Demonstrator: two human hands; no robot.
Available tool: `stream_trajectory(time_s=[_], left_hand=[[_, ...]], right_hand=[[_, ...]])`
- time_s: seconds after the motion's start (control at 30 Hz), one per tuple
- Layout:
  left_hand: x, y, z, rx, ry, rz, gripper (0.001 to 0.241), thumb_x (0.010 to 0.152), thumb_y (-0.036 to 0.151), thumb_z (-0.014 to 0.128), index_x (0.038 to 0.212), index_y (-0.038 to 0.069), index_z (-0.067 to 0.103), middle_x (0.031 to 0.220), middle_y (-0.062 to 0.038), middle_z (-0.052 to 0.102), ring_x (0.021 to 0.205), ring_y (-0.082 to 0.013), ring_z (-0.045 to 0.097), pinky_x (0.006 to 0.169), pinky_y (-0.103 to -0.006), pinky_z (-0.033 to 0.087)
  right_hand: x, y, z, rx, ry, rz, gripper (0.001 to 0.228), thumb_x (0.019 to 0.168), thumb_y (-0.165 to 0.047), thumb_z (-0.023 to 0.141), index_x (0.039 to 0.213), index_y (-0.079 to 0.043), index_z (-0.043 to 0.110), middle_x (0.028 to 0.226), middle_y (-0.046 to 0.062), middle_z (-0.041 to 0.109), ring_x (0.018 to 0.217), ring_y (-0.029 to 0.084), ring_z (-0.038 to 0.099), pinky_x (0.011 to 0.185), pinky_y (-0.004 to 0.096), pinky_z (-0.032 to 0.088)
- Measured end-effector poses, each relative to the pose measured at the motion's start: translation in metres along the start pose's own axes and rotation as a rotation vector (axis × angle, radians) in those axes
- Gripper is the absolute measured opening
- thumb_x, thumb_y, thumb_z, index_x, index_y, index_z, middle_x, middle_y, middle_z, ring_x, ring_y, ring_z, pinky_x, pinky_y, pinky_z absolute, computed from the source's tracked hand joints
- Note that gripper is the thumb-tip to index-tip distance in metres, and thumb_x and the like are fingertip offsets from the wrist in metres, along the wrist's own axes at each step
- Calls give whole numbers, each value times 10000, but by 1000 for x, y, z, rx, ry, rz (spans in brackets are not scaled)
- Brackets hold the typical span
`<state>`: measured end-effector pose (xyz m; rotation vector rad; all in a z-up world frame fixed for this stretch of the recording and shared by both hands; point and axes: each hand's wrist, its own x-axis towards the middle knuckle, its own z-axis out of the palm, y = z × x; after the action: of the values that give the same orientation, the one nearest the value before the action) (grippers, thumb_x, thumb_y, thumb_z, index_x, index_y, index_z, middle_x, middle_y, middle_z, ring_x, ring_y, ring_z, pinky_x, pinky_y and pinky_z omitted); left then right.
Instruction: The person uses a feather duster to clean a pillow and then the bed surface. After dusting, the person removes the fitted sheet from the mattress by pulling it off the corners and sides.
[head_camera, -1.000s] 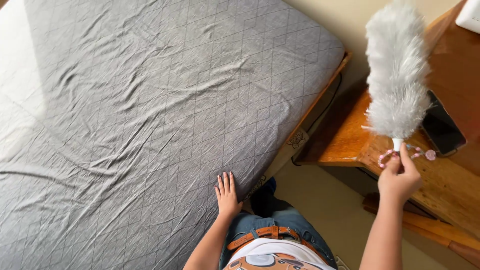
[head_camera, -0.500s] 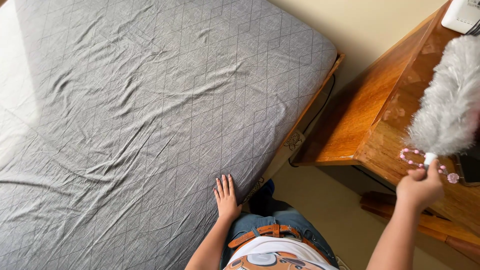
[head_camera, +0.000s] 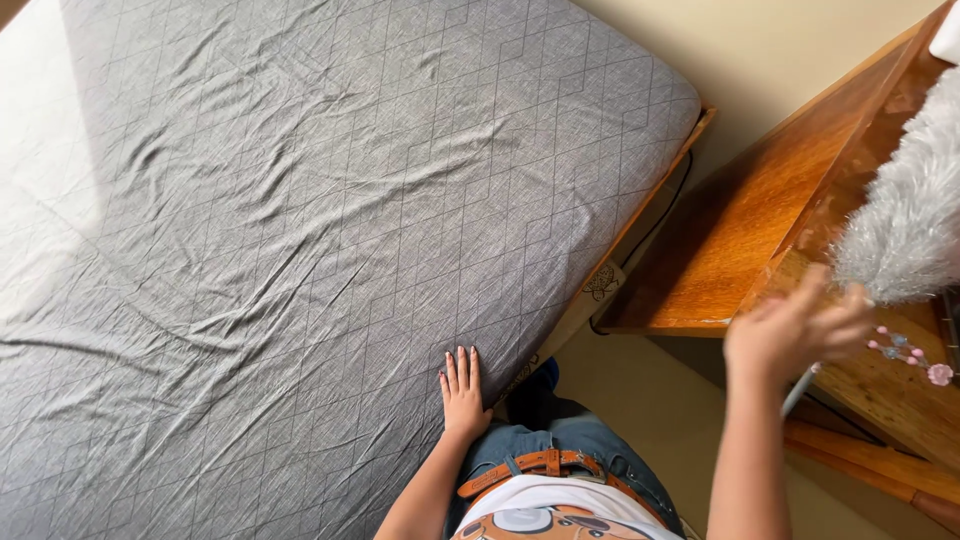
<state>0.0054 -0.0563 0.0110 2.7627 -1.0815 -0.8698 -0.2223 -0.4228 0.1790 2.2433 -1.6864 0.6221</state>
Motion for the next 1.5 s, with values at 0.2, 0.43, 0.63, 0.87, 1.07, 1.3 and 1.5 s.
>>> stream_trajectory(time_s=[0.2,0.43,0.63,0.87,1.07,1.3,1.5], left_hand=[[-11,0,11,-213,239,-2,1178,784,296,831,1619,88,27,1697,-187,41,1574,-388,3,1249,-572,88],[-39,-27,82,-534,881,-742,792,871,342,747,1479,43,337,1543,-240,349,1425,-433,333,1183,-552,287],[-86,-93,196,-768,894,-1709,827,754,648,846,1155,47,443,1298,-236,424,1206,-398,434,1036,-530,369],[-138,-112,210,-2045,871,-1525,744,861,748,497,1078,36,516,1070,-189,644,814,-259,689,653,-375,546],[-139,-117,233,-1682,737,-1426,745,998,657,415,846,-35,646,715,-140,715,590,-220,673,542,-337,517],[-165,-113,193,-1512,725,-1257,663,1040,510,449,692,-31,612,562,-105,668,473,-169,643,488,-324,510],[-209,-108,151,-1422,752,-1058,588,1031,441,497,665,2,636,532,-83,662,464,-148,635,478,-307,502]], right_hand=[[-83,-175,-13,801,-367,-351,541,859,-181,740,1356,-56,568,1460,273,405,1233,418,418,1053,553,358],[-273,-223,91,711,-1715,777,1086,882,-425,823,1606,-145,64,1587,226,359,1297,464,514,991,653,459],[-304,-210,138,714,-1917,739,875,796,-494,820,1421,6,468,1442,259,574,1033,420,742,798,507,624],[-315,-192,173,553,-1708,204,589,842,-548,784,886,26,657,850,144,759,736,253,756,550,336,534],[-311,-181,163,726,-1649,232,521,886,-462,765,723,6,603,723,162,727,583,226,726,492,291,512],[-297,-186,131,810,-1456,210,507,933,-386,741,657,14,595,635,133,673,507,182,629,498,313,519],[-267,-185,88,840,-1372,-20,546,950,-372,735,601,6,552,565,110,601,465,167,563,472,323,472]])
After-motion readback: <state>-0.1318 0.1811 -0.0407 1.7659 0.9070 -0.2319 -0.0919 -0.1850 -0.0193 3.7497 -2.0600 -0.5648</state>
